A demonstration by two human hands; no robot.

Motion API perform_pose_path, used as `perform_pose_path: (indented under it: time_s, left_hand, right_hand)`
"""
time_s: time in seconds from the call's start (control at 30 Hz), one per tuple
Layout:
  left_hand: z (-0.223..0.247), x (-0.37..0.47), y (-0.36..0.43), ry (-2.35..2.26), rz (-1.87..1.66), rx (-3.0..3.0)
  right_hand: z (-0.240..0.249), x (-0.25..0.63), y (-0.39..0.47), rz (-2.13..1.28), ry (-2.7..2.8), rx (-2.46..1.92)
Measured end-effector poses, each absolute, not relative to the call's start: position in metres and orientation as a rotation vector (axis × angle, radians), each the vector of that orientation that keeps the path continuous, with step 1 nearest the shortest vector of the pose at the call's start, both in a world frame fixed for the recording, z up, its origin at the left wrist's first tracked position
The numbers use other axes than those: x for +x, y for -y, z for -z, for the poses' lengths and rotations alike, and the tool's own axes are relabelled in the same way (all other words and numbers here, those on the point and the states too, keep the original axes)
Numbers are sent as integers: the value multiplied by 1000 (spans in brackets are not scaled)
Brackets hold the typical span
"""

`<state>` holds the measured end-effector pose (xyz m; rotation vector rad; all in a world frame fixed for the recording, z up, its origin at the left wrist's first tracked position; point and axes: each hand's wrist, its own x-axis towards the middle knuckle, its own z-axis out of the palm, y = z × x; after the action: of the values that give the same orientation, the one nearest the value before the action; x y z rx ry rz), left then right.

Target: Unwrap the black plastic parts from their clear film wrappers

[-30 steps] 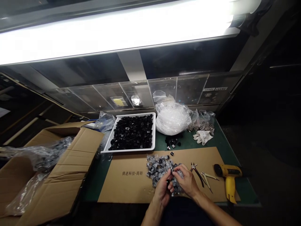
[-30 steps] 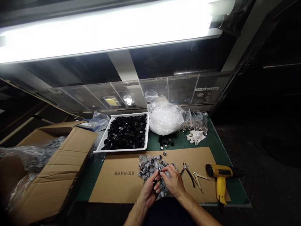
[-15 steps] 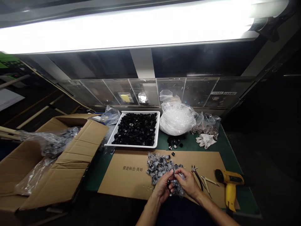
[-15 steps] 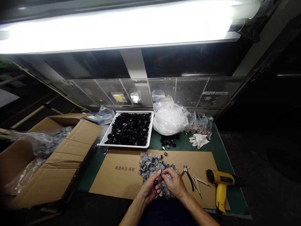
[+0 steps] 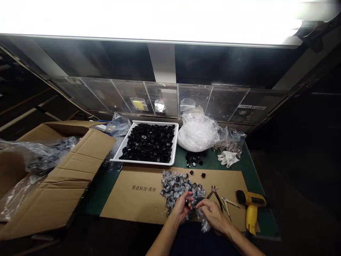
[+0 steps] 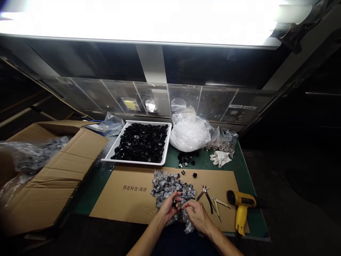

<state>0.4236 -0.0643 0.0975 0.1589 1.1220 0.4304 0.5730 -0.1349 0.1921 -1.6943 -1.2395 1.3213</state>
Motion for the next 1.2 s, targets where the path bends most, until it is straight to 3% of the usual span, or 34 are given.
perform_pose_path:
  time_s: [0.2,0.47,0.77,0.97,1.2]
  left_hand:
    - [-99,437,47,-1137,-464,292]
    - [-81,496,-53,-1390,-357,807]
    - [-65,467,-81,-1484,-84,1464]
    - [-72,452,-74,-1391,-97,1363]
    - [-125,422,-21,-1089,-289,722]
  right_hand:
    - [-157,595,161,-1428,926,-1797]
    - [-149,596,189,-1469,794,-1773]
    - [-134,596,207,-1317,510,-1784]
    - [-144,597,168,-1236,599,-1854]
    - [-157,587,92,-1152,832,-1811]
